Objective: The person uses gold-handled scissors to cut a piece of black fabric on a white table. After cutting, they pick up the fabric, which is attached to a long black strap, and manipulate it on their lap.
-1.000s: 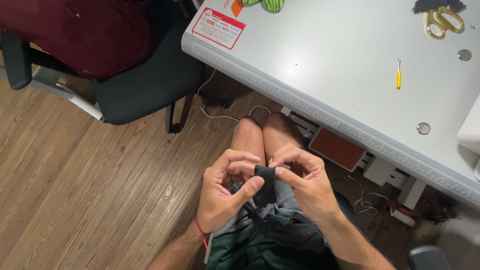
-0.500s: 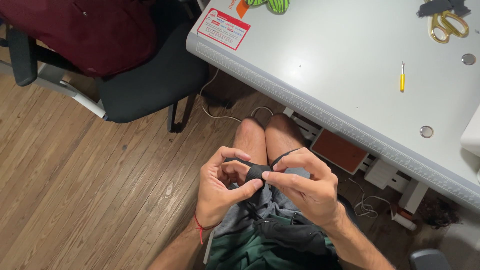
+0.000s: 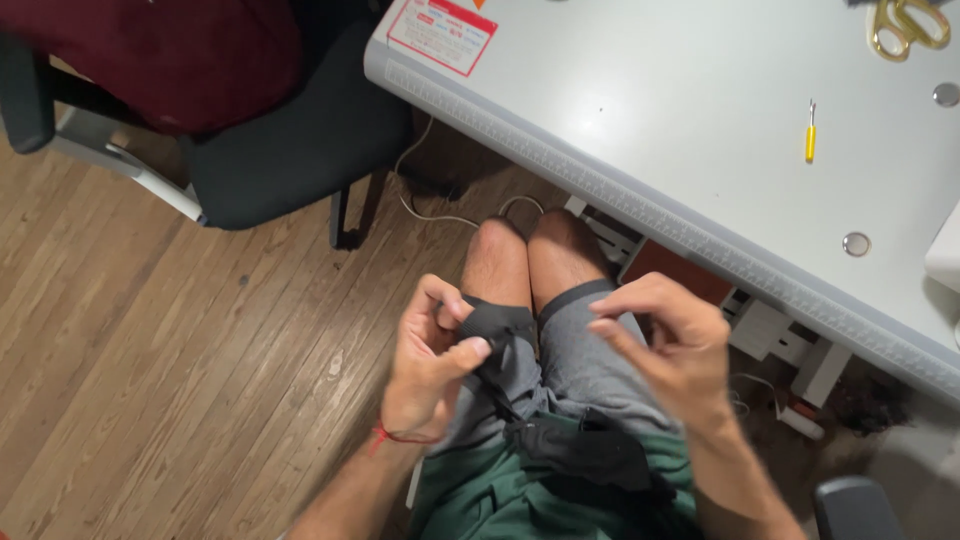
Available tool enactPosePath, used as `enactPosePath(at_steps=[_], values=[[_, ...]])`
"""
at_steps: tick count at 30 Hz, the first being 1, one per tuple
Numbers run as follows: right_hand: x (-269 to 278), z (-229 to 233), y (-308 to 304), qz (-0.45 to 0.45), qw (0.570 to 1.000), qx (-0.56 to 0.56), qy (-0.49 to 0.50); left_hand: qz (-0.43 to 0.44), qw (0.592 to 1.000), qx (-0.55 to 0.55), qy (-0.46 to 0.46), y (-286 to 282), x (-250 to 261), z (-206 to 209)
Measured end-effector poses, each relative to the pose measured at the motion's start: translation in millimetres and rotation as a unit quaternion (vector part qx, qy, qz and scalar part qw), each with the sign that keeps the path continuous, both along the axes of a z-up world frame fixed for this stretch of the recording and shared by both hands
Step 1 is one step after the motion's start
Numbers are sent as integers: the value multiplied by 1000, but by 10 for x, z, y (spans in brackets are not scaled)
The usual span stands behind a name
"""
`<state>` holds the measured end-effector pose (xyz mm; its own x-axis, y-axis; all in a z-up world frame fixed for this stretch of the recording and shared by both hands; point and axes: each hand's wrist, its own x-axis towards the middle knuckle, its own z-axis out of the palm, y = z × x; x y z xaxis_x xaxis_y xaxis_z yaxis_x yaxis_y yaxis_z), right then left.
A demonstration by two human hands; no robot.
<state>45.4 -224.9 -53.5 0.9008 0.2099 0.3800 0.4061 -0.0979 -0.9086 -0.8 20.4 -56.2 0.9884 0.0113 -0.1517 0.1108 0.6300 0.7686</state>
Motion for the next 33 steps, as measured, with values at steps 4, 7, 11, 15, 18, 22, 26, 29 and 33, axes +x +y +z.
enactPosePath(at_steps=[4, 7, 11, 15, 18, 22, 26, 29, 33], values=[[-64, 77, -349, -25, 996, -12, 80, 56, 997, 35, -26, 216, 40, 19], [-233, 48, -644, 34, 988, -76, 134, 41, 998, 22, -41, 363, 45, 334], [-441, -79, -821, 177, 919, -296, 192, 68, 991, 62, -93, 559, 46, 572], [-734, -361, -665, 231, 775, -536, 241, 99, 977, 147, -116, 661, 64, 787], [-887, -434, -587, 258, 805, -485, 225, 107, 960, 226, -123, 708, 41, 863], [-946, -518, -666, 243, 893, -310, 218, 106, 959, 229, -126, 757, -30, 802], [-874, -393, -759, 56, 929, -93, 354, 104, 963, 215, -123, 819, -100, 748], [-736, -570, -918, 41, 927, 79, 365, 117, 970, 188, -106, 858, -137, 770], [-564, -669, -1151, 120, 931, 147, 313, 133, 975, 142, -105, 974, -162, 822]])
